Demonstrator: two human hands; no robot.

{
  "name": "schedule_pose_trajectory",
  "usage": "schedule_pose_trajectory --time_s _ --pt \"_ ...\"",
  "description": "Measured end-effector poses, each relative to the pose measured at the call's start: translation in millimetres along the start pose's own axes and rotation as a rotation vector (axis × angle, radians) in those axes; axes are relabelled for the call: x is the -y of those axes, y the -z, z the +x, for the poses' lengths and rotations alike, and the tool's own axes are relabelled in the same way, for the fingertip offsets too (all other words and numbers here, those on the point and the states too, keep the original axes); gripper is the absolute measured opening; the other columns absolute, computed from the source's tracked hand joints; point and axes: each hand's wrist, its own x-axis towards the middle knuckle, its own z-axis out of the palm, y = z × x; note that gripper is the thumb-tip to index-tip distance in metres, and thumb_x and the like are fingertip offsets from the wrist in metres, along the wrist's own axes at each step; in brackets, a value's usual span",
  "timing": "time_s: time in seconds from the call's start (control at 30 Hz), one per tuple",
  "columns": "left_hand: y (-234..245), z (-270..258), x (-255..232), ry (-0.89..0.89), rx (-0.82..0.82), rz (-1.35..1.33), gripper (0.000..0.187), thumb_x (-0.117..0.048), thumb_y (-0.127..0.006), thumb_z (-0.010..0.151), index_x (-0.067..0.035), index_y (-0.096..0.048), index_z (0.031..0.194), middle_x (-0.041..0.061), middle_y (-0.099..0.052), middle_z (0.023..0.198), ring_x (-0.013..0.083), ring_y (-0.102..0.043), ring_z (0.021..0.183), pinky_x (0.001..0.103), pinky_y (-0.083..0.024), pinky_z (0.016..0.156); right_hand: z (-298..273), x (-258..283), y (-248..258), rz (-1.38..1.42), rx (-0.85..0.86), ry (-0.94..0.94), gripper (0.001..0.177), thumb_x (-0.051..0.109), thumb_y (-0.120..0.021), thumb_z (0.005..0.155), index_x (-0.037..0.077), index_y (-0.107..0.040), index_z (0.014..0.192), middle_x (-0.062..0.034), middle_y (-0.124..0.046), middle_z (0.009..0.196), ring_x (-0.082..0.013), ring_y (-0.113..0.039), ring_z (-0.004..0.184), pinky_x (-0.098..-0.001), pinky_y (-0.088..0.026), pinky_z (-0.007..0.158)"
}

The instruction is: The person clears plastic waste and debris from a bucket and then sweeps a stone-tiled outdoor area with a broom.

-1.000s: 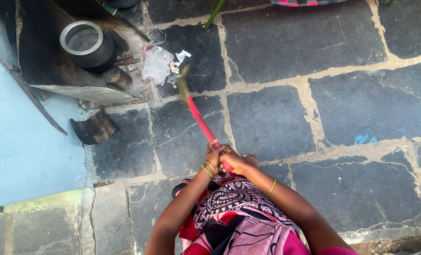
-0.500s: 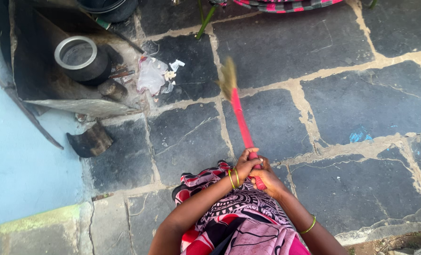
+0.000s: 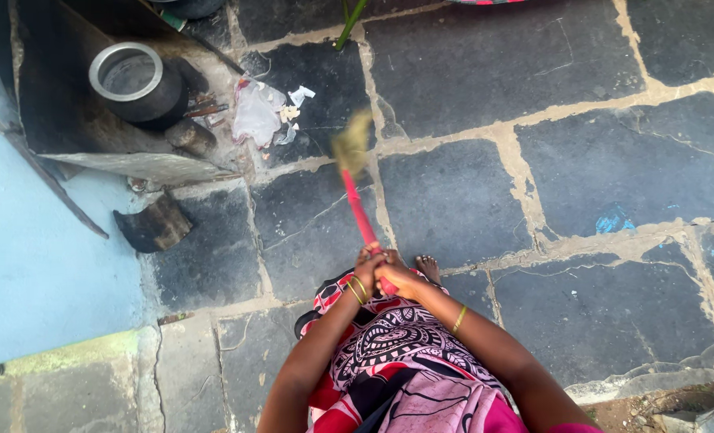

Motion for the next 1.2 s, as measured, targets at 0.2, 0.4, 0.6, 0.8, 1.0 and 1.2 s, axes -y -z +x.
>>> schedule_pose_trajectory --time_s 0.2,0.4,0.6,0.8,1.0,1.2 --pt "-3 4 -6 -0.077 -0.223 0.054 0.046 -0.004 -0.068 0.088 -0.016 -0.05 0.129 0.011 -0.064 0.099 0.0178 -0.064 0.079 0.031 -0.057 0.063 -8 18 -2 0.019 0.026 0.021 0.076 -0.005 -0.062 0.077 0.018 -0.037 0.145 -0.0109 -0.057 0.083 -0.0161 -0.056 0.054 -0.0311 -0.044 0.039" --pt "-67 -26 17 -0.187 -0.066 0.253 0.048 -0.004 -0.07 0.086 -0.012 -0.05 0.129 0.006 -0.059 0.1 0.0174 -0.062 0.083 0.03 -0.057 0.07 -98 28 28 0.003 -0.069 0.12 0.086 -0.003 -0.064 0.075 0.022 -0.035 0.152 -0.01 -0.059 0.087 -0.017 -0.057 0.055 -0.0317 -0.046 0.038" --pt "-118 -44 22 -0.007 0.207 0.414 0.05 -0.01 -0.074 0.087 -0.013 -0.052 0.131 0.004 -0.061 0.109 0.016 -0.065 0.095 0.029 -0.06 0.081 -150 17 50 0.064 -0.285 0.134 0.078 -0.002 -0.064 0.075 0.024 -0.035 0.142 -0.0116 -0.058 0.085 -0.0172 -0.056 0.058 -0.0307 -0.045 0.041" --pt "-92 -11 52 0.062 0.319 0.379 0.051 -0.013 -0.07 0.088 -0.013 -0.054 0.136 0.011 -0.064 0.118 0.0181 -0.066 0.1 0.03 -0.06 0.084 -81 -35 73 0.163 -0.306 0.155 0.049 -0.001 -0.065 0.079 0.008 -0.043 0.122 -0.0093 -0.06 0.082 -0.0166 -0.059 0.057 -0.0318 -0.049 0.043" --pt "-40 -13 44 0.111 0.106 0.298 0.049 -0.01 -0.068 0.089 -0.01 -0.056 0.136 0.007 -0.066 0.116 0.0169 -0.069 0.101 0.031 -0.061 0.087 -10 -65 66 0.079 -0.087 -0.088 0.038 -0.001 -0.062 0.082 0.0 -0.045 0.116 -0.0114 -0.061 0.075 -0.0186 -0.061 0.053 -0.0326 -0.052 0.044" --pt "-9 -32 29 0.003 0.021 -0.062 0.046 -0.004 -0.065 0.089 -0.009 -0.05 0.132 0.012 -0.068 0.108 0.021 -0.069 0.092 0.032 -0.061 0.08 -14 -37 16 -0.037 -0.095 -0.116 0.079 -0.008 -0.059 0.079 0.019 -0.016 0.14 -0.0159 -0.057 0.08 -0.0231 -0.057 0.056 -0.0376 -0.046 0.043"
